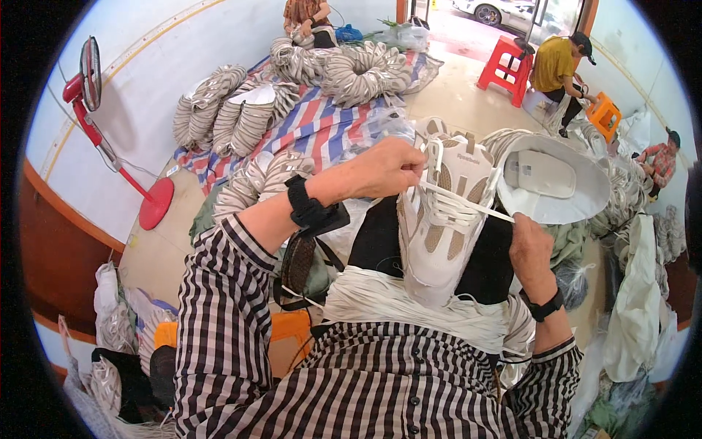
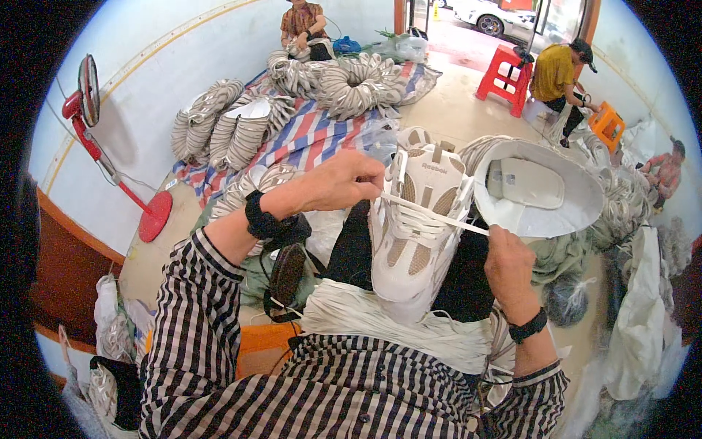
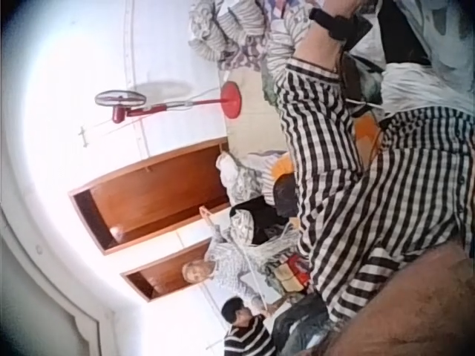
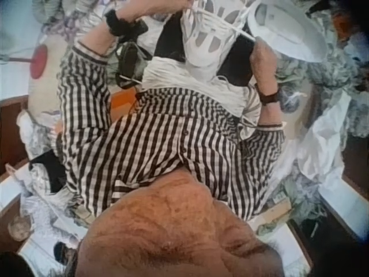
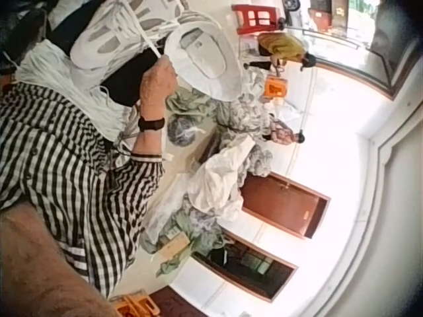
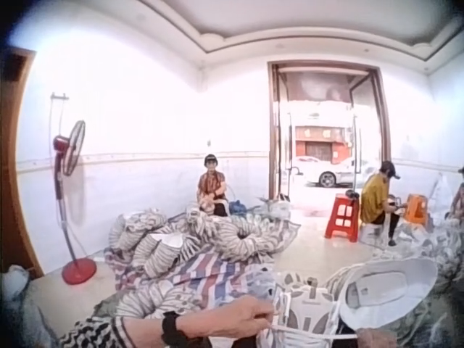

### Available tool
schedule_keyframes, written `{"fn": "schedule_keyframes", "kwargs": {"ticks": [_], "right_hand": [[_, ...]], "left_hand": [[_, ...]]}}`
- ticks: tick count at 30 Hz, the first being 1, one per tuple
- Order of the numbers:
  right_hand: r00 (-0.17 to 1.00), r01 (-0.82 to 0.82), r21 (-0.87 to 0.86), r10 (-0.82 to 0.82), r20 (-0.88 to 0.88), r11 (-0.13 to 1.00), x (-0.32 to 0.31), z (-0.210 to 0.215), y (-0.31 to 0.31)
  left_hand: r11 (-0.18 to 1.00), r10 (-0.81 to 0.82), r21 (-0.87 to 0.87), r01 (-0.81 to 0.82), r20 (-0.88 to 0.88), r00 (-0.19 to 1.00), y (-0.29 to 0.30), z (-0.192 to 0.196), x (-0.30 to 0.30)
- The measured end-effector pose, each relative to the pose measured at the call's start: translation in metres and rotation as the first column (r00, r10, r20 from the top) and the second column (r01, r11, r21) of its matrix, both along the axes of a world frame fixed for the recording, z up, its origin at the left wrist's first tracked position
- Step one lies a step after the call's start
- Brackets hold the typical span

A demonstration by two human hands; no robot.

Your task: The recorder is lacing a white Reebok shoe while sitting in a workshop with several other workers.

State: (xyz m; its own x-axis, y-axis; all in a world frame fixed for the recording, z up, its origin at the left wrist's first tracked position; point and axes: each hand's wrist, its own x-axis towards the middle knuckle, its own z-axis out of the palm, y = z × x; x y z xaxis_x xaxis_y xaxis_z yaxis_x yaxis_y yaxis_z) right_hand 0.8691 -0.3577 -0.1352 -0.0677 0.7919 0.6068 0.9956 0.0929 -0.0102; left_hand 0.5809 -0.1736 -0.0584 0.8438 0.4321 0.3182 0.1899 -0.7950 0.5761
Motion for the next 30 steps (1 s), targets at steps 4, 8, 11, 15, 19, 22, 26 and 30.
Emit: {"fn": "schedule_keyframes", "kwargs": {"ticks": [4,8,11,15,19,22,26,30], "right_hand": [[1.0,-0.011,-0.024,0.01,-0.024,1.0,0.012,0.005,-0.008],[0.984,-0.051,-0.068,0.039,-0.174,0.996,0.012,0.01,-0.011],[0.97,-0.088,-0.045,0.076,-0.232,0.995,0.013,0.014,-0.009],[0.993,-0.011,-0.02,0.009,-0.121,1.0,0.032,0.018,-0.019],[0.978,0.207,-0.097,-0.208,0.009,0.973,0.068,0.005,-0.054],[0.919,0.374,-0.17,-0.389,-0.068,0.912,0.105,-0.014,-0.089],[0.897,0.392,-0.117,-0.407,-0.17,0.912,0.166,-0.04,-0.143],[0.753,0.606,-0.233,-0.643,-0.14,0.761,0.232,-0.072,-0.202]], "left_hand": [[0.99,0.09,-0.112,-0.091,-0.013,0.996,0.001,-0.003,-0.014],[0.989,0.083,-0.123,-0.084,-0.013,0.996,0.002,-0.004,-0.023],[0.984,0.098,-0.15,-0.101,-0.029,0.995,0.0,-0.007,-0.026],[0.987,0.092,0.143,-0.078,-0.099,0.991,-0.005,-0.022,-0.031],[0.875,0.184,0.459,-0.154,-0.022,0.983,0.002,-0.043,-0.049],[0.812,0.268,0.553,-0.187,-0.069,0.961,0.014,-0.059,-0.074],[0.725,0.449,0.627,-0.285,-0.117,0.886,0.033,-0.076,-0.115],[0.643,0.724,0.629,-0.437,-0.313,0.615,0.056,-0.089,-0.167]]}}
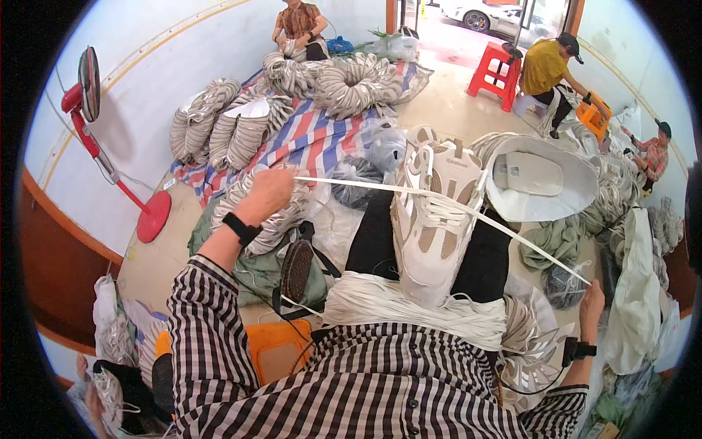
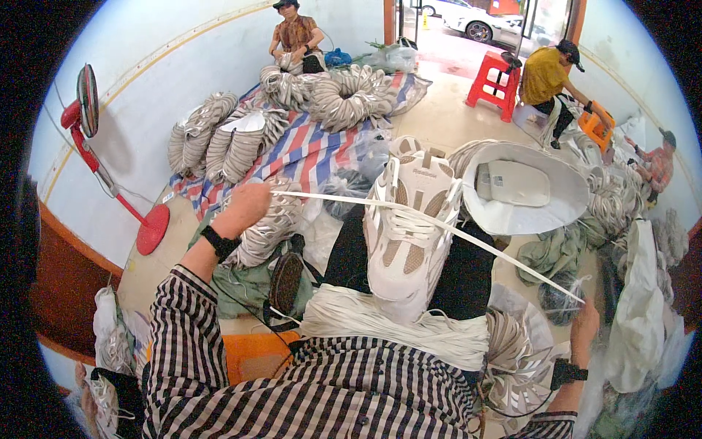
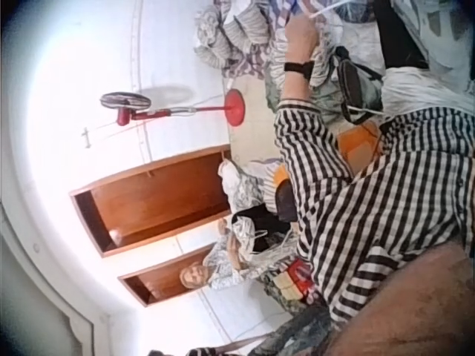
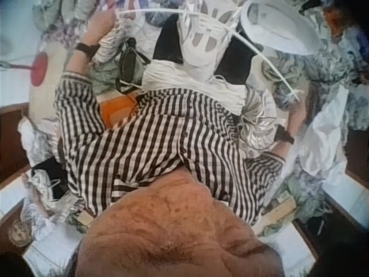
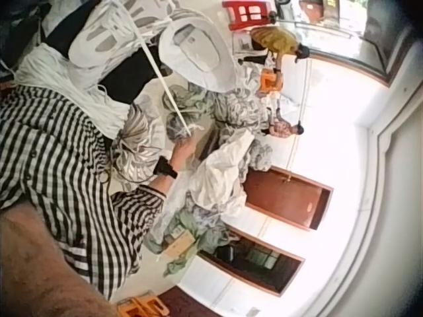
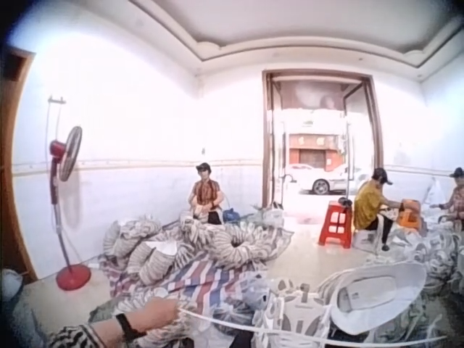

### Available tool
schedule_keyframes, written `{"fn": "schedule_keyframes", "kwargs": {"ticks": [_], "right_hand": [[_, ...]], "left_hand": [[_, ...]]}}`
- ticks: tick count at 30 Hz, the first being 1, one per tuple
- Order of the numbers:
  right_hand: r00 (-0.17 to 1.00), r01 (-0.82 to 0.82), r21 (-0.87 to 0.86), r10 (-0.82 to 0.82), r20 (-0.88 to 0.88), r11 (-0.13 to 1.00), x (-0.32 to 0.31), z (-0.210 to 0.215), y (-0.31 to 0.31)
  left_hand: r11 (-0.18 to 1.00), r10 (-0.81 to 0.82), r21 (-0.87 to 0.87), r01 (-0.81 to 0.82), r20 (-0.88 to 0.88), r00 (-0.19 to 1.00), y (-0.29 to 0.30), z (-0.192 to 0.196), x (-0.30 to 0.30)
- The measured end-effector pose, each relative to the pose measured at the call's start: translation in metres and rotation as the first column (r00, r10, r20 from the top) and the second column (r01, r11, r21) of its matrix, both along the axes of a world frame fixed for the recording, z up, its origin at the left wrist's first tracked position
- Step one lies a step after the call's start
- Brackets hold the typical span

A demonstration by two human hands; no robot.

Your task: The recorder is lacing a white Reebok shoe while sitting in a workshop with several other workers.

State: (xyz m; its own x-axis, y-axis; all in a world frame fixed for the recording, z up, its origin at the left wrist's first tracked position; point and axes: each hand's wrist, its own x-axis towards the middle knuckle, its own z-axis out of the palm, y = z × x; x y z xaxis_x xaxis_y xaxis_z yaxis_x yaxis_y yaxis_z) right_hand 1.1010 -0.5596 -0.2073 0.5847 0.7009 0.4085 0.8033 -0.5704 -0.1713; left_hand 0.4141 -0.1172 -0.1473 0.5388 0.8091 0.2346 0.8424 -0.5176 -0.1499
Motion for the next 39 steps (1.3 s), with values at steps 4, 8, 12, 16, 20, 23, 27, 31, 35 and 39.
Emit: {"fn": "schedule_keyframes", "kwargs": {"ticks": [4,8,12,16,20,23,27,31,35,39], "right_hand": [[0.996,0.094,0.09,-0.095,0.003,0.991,0.052,-0.032,-0.056],[0.981,0.192,0.104,-0.19,-0.026,0.976,0.074,-0.048,-0.104],[0.964,0.251,0.216,-0.264,0.029,0.943,0.073,-0.055,-0.127],[0.977,0.19,0.298,-0.211,0.04,0.936,0.078,-0.062,-0.13],[0.952,0.305,0.219,-0.306,-0.029,0.927,0.084,-0.059,-0.131],[0.762,0.526,0.225,-0.337,-0.553,0.82,0.068,-0.04,-0.113],[0.837,0.141,0.528,0.184,-0.515,0.838,-0.012,0.008,-0.032],[0.59,-0.156,0.613,0.571,-0.571,0.774,-0.14,0.065,0.069],[0.272,-0.276,0.646,0.702,-0.658,0.712,-0.236,0.102,0.156],[0.234,-0.325,0.719,0.789,-0.569,0.615,-0.271,0.108,0.213]], "left_hand": [[0.99,0.133,0.04,-0.132,-0.022,0.991,0.025,-0.021,-0.067],[0.985,0.167,0.052,-0.164,-0.061,0.984,0.038,-0.043,-0.133],[0.955,0.296,0.033,-0.294,-0.074,0.952,0.041,-0.061,-0.173],[0.936,0.349,-0.004,-0.352,0.135,0.927,0.034,-0.076,-0.201],[0.936,0.347,-0.003,-0.351,0.159,0.924,0.025,-0.086,-0.227],[0.92,0.39,-0.017,-0.391,0.134,0.911,0.019,-0.09,-0.239],[0.918,0.396,-0.026,-0.397,0.128,0.909,0.011,-0.097,-0.245],[0.904,0.414,0.059,-0.423,0.114,0.903,0.006,-0.112,-0.249],[0.873,0.488,-0.029,-0.487,0.034,0.872,0.001,-0.123,-0.259],[0.849,0.524,-0.004,-0.529,0.142,0.84,-0.013,-0.126,-0.267]]}}
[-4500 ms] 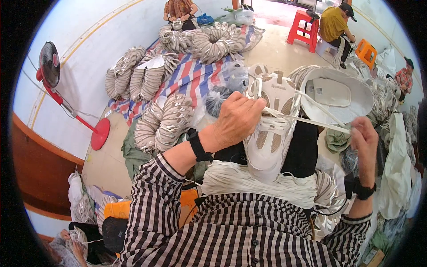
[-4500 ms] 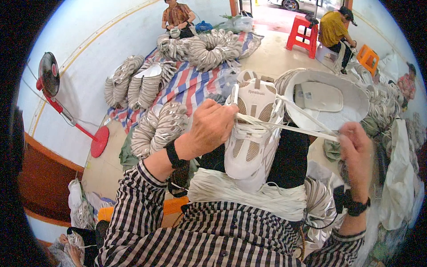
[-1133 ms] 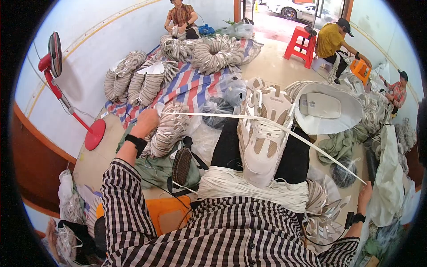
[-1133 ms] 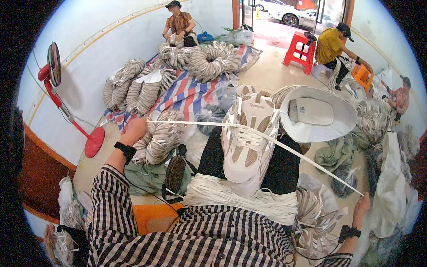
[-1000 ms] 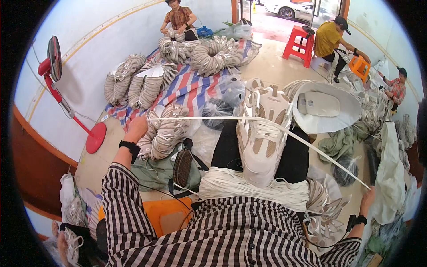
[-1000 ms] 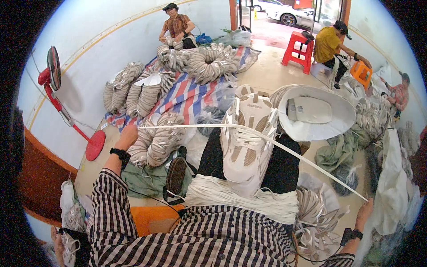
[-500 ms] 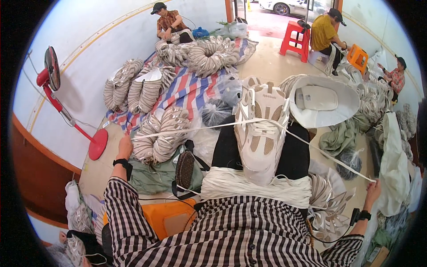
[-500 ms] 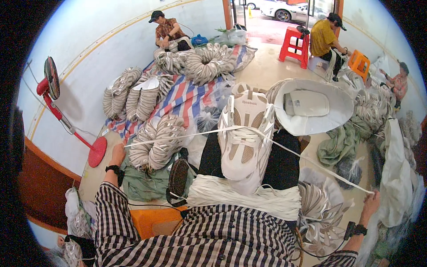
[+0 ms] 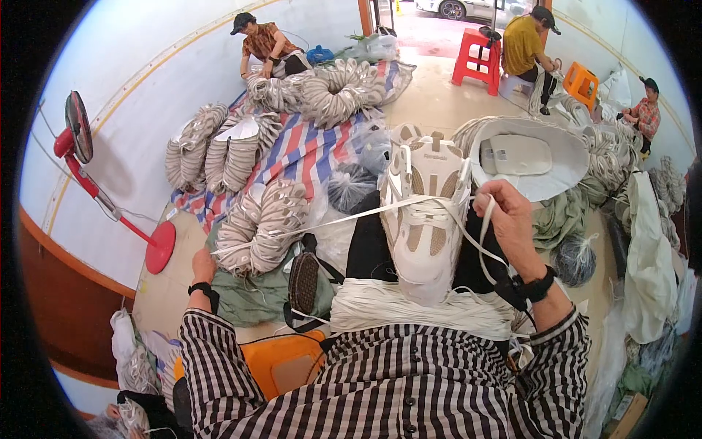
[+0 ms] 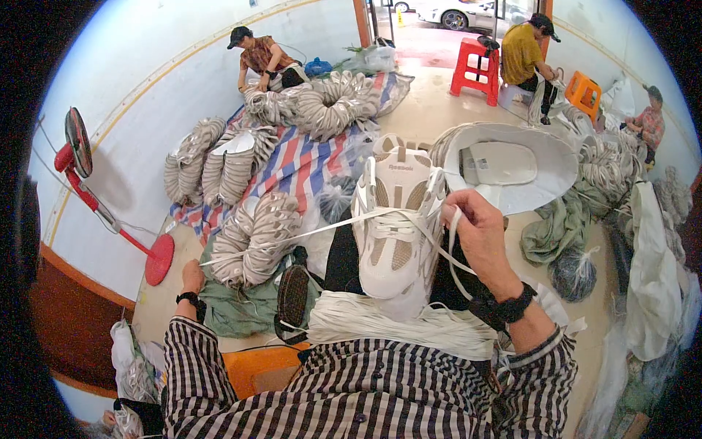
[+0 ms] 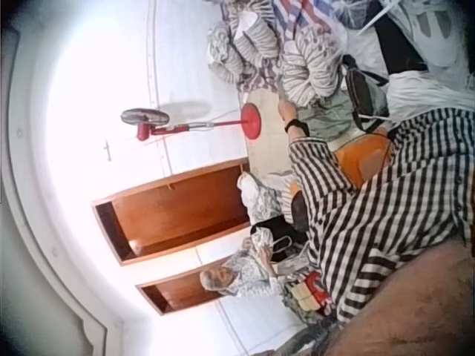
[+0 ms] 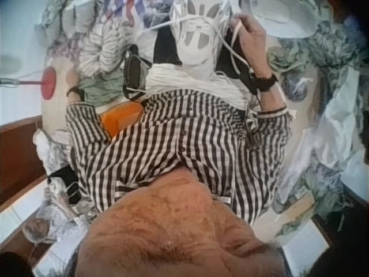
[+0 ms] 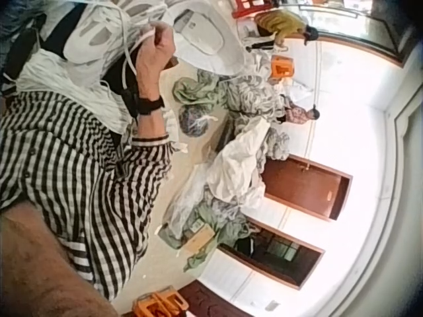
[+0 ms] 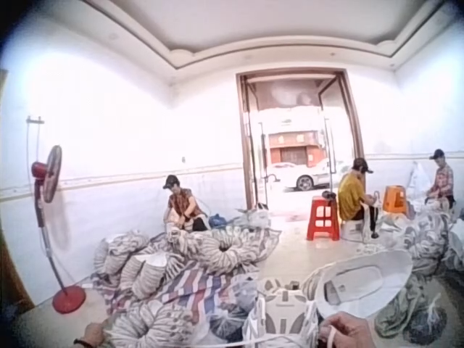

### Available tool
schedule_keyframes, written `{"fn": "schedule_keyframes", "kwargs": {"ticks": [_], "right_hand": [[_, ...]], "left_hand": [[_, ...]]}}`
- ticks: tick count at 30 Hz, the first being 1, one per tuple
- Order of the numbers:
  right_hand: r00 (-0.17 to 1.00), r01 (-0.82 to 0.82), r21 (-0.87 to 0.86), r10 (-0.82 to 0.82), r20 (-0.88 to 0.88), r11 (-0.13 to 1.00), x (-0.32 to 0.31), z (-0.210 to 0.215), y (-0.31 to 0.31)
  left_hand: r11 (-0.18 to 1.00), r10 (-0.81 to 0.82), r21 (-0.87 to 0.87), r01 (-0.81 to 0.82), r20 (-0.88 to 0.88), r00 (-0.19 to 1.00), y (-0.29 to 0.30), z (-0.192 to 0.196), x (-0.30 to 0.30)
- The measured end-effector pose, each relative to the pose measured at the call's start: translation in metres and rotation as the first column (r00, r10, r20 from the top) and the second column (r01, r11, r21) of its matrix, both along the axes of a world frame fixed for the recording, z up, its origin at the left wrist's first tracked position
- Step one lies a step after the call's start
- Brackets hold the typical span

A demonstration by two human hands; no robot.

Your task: The recorder is lacing a white Reebok shoe while sitting in a workshop with several other workers.

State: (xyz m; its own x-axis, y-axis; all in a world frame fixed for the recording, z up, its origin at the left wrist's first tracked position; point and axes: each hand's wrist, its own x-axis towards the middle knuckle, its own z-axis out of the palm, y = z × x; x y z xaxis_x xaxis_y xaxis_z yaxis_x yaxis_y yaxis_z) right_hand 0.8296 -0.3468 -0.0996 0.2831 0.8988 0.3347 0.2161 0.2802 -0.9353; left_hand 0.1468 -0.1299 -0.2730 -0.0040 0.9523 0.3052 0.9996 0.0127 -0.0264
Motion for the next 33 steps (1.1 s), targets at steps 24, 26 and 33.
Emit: {"fn": "schedule_keyframes", "kwargs": {"ticks": [24,26,33], "right_hand": [[0.904,0.202,0.172,-0.251,0.346,0.964,-0.01,-0.02,0.018],[0.85,0.207,0.218,-0.286,0.442,0.954,-0.011,-0.018,0.018],[0.617,0.078,0.401,-0.36,0.699,0.913,-0.011,-0.008,0.021]], "left_hand": [[0.986,0.164,-0.045,-0.164,0.016,0.986,-0.014,-0.029,-0.005],[0.994,0.102,0.017,-0.105,0.11,0.989,-0.012,-0.027,0.002],[0.942,-0.315,0.223,0.252,0.321,0.893,0.0,0.021,0.101]]}}
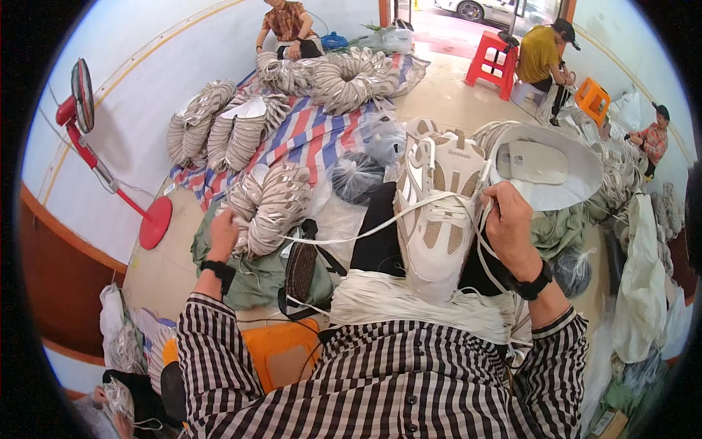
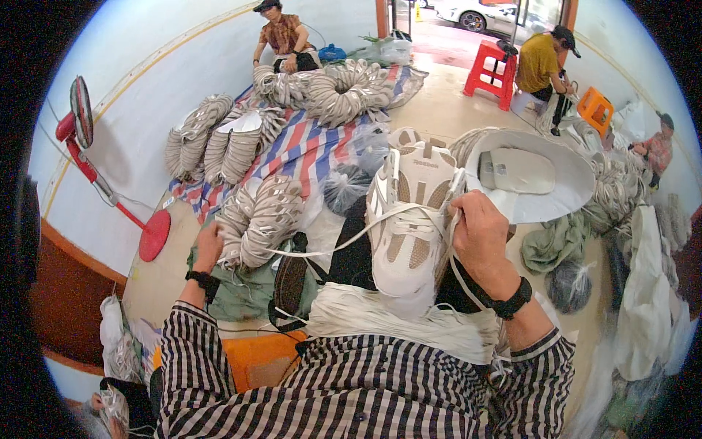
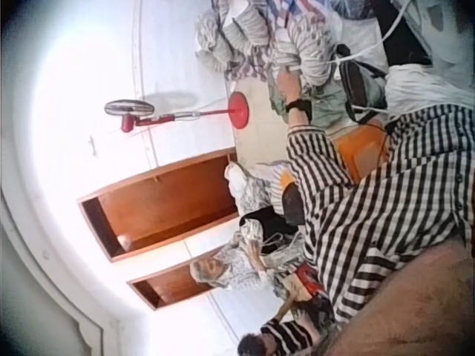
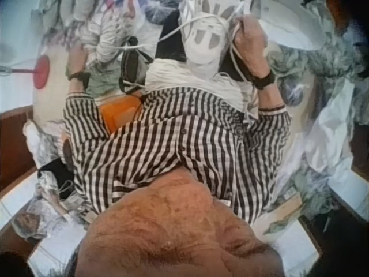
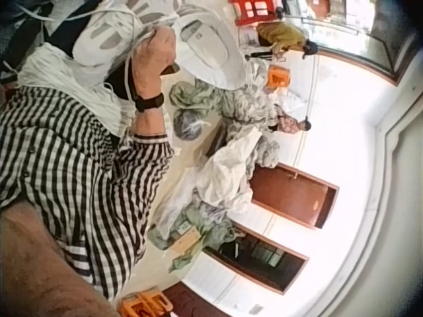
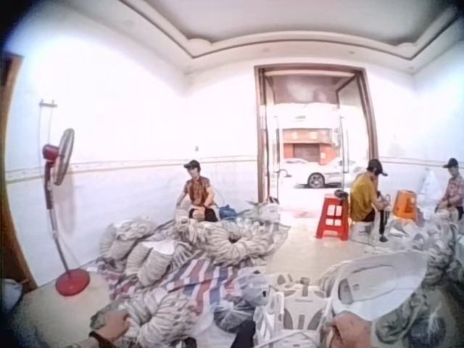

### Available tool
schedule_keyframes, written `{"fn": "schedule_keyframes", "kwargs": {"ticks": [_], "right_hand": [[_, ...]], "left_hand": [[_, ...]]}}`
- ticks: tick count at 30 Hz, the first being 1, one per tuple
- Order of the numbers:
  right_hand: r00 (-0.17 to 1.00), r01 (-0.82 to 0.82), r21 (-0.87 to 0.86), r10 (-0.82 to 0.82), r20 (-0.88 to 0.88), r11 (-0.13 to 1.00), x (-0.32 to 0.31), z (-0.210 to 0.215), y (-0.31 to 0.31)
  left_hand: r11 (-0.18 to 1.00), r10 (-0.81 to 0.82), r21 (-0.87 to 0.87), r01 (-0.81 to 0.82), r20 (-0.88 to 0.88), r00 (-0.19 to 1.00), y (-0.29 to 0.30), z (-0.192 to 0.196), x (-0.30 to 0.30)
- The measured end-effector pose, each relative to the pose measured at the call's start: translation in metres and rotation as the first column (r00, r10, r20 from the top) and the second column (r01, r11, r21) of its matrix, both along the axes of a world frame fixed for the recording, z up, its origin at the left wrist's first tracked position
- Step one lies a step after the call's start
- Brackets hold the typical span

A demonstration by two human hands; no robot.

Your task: The recorder is lacing a white Reebok shoe while sitting in a workshop with several other workers.

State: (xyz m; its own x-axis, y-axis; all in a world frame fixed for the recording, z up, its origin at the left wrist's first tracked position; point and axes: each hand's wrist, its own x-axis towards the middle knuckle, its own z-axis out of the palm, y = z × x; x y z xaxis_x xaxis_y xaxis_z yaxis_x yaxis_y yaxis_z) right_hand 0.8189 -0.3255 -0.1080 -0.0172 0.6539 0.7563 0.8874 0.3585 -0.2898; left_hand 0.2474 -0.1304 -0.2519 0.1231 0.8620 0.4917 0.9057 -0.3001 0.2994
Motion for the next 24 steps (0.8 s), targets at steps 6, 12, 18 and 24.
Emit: {"fn": "schedule_keyframes", "kwargs": {"ticks": [6,12,18,24], "right_hand": [[0.99,-0.025,-0.183,-0.002,-0.144,0.983,0.003,0.002,-0.001],[0.724,-0.321,-0.334,0.002,-0.689,0.886,0.006,-0.001,0.002],[0.743,-0.316,-0.298,0.039,-0.668,0.901,0.004,-0.003,0.001],[0.733,-0.316,-0.305,0.026,-0.68,0.898,0.003,-0.004,0.001]], "left_hand": [[0.908,-0.345,-0.072,0.413,0.43,0.834,-0.032,0.084,0.167],[0.701,-0.578,0.075,0.71,0.642,0.503,-0.08,0.143,0.299],[0.677,-0.647,0.218,0.702,0.631,0.428,-0.089,0.142,0.348],[0.684,-0.663,0.205,0.7,0.575,0.48,-0.085,0.129,0.348]]}}
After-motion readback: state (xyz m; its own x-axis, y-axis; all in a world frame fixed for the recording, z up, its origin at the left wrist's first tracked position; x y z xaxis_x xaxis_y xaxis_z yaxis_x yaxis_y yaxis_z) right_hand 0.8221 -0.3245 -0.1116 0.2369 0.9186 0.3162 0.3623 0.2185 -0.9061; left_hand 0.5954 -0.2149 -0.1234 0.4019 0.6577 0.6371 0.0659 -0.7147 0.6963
